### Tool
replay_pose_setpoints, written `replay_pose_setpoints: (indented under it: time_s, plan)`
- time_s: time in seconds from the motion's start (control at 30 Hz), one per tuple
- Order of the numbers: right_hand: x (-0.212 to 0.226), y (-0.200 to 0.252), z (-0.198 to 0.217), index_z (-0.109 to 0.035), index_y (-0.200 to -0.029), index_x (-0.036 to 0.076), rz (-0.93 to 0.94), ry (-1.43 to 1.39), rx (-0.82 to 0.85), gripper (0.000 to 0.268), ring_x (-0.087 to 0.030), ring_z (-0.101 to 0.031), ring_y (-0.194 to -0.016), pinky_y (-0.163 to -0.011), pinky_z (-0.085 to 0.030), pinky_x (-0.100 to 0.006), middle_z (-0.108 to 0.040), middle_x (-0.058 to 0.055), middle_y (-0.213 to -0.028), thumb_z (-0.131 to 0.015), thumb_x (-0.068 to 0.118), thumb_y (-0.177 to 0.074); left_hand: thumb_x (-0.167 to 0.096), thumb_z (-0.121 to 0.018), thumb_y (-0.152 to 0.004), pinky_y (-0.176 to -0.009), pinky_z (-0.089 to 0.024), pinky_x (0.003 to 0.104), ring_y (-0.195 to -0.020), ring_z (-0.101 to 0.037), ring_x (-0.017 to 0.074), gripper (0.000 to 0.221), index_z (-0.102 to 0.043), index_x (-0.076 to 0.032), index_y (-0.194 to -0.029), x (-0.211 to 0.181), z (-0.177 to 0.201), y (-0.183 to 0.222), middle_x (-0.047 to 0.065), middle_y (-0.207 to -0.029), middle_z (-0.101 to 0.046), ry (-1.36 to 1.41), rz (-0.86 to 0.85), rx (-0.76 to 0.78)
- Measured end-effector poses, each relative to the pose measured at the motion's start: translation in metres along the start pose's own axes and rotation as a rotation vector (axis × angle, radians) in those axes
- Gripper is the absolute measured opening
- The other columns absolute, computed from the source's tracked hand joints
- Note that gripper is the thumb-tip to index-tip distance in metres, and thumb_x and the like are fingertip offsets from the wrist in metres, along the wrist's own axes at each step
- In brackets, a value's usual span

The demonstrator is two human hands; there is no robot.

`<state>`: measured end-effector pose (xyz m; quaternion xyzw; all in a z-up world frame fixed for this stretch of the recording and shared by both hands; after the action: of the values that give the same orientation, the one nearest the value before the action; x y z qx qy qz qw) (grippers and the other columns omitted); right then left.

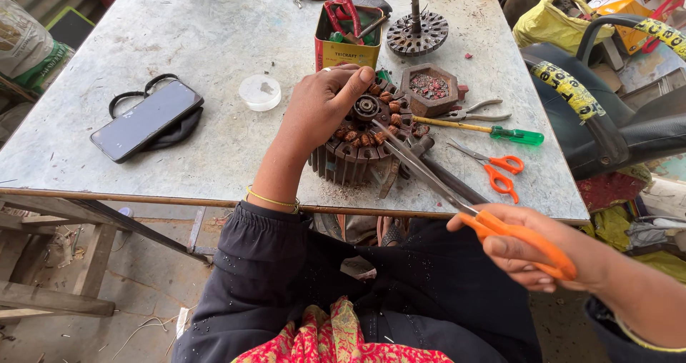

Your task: The person uses orange-handled shears to cut copper windings on a stator assembly. They repeatedly strike the shears with a hammer to force the blades through the metal coils, then rotate the stator to access different sections.

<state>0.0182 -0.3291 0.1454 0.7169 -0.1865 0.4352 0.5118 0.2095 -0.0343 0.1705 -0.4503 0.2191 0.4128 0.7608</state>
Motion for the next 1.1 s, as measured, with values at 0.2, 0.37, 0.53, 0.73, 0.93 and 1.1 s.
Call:
replay_pose_setpoints:
  time_s: [0.2,0.37,0.53,0.73,0.93,1.1]
  plan:
    - [0.016,0.001,0.011,-0.049,-0.143,0.008,-0.011,0.15,-0.065,0.079,-0.008,-0.038,-0.027,-0.025,-0.032,-0.026,-0.043,0.001,-0.047,-0.074,0.043,-0.076,-0.06,-0.05,-0.1,-0.079,-0.057,0.039,-0.092,-0.075,0.0328,0.061,-0.077,-0.006,-0.104,-0.003,0.002,-0.001,0.012,-0.1,-0.079,0.024,-0.052,-0.005]
    - [0.017,-0.002,0.014,-0.047,-0.144,0.005,-0.003,0.108,0.033,0.079,-0.009,-0.041,-0.027,-0.024,-0.034,-0.026,-0.044,0.0,-0.047,-0.076,0.041,-0.08,-0.059,-0.051,-0.099,-0.08,-0.057,0.039,-0.093,-0.075,0.0328,0.06,-0.076,-0.005,-0.108,0.0,0.002,-0.001,0.014,-0.1,-0.078,0.026,-0.013,0.02]
    - [0.016,-0.008,0.013,-0.048,-0.144,0.006,0.027,0.178,0.033,0.08,-0.01,-0.042,-0.031,-0.029,-0.035,-0.027,-0.044,0.0,-0.051,-0.081,0.038,-0.078,-0.059,-0.05,-0.1,-0.084,-0.057,0.039,-0.097,-0.076,0.0331,0.064,-0.076,0.0,-0.104,0.004,0.0,-0.004,0.013,-0.109,-0.078,0.025,-0.017,0.036]
    - [0.023,-0.006,-0.006,-0.049,-0.14,0.005,0.609,1.088,-0.355,0.091,0.001,-0.06,-0.067,-0.061,-0.048,-0.02,-0.065,0.005,-0.082,-0.094,0.051,-0.076,-0.061,-0.048,-0.101,-0.086,-0.056,0.04,-0.1,-0.074,0.036,0.066,-0.076,-0.001,-0.107,0.006,-0.001,-0.003,0.017,-0.104,-0.077,0.02,0.022,0.015]
    - [0.02,-0.015,-0.001,-0.052,-0.138,0.01,0.051,0.425,-0.146,0.086,-0.006,-0.043,-0.047,-0.044,-0.033,-0.024,-0.05,0.001,-0.059,-0.092,0.03,-0.065,-0.062,-0.044,-0.098,-0.082,-0.055,0.041,-0.095,-0.074,0.0357,0.066,-0.077,-0.008,-0.113,0.003,0.001,-0.004,0.018,-0.094,-0.077,0.014,0.062,0.056]
    - [0.028,-0.008,-0.01,-0.045,-0.145,0.011,-0.043,0.191,-0.027,0.095,-0.009,-0.04,-0.031,-0.031,-0.028,-0.025,-0.05,0.0,-0.051,-0.09,0.03,-0.064,-0.064,-0.046,-0.099,-0.083,-0.055,0.041,-0.097,-0.073,0.036,0.066,-0.076,-0.006,-0.112,0.003,-0.001,-0.001,0.018,-0.099,-0.077,0.021,0.034,0.026]
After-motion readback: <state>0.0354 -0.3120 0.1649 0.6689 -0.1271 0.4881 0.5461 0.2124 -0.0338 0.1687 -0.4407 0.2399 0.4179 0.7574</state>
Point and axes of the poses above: each hand's wrist, its own y-axis away from the middle knuckle, its own z-axis out of the back of the hand, x = y × z, the point moved 3 cm from there along -y, towards the middle knuckle
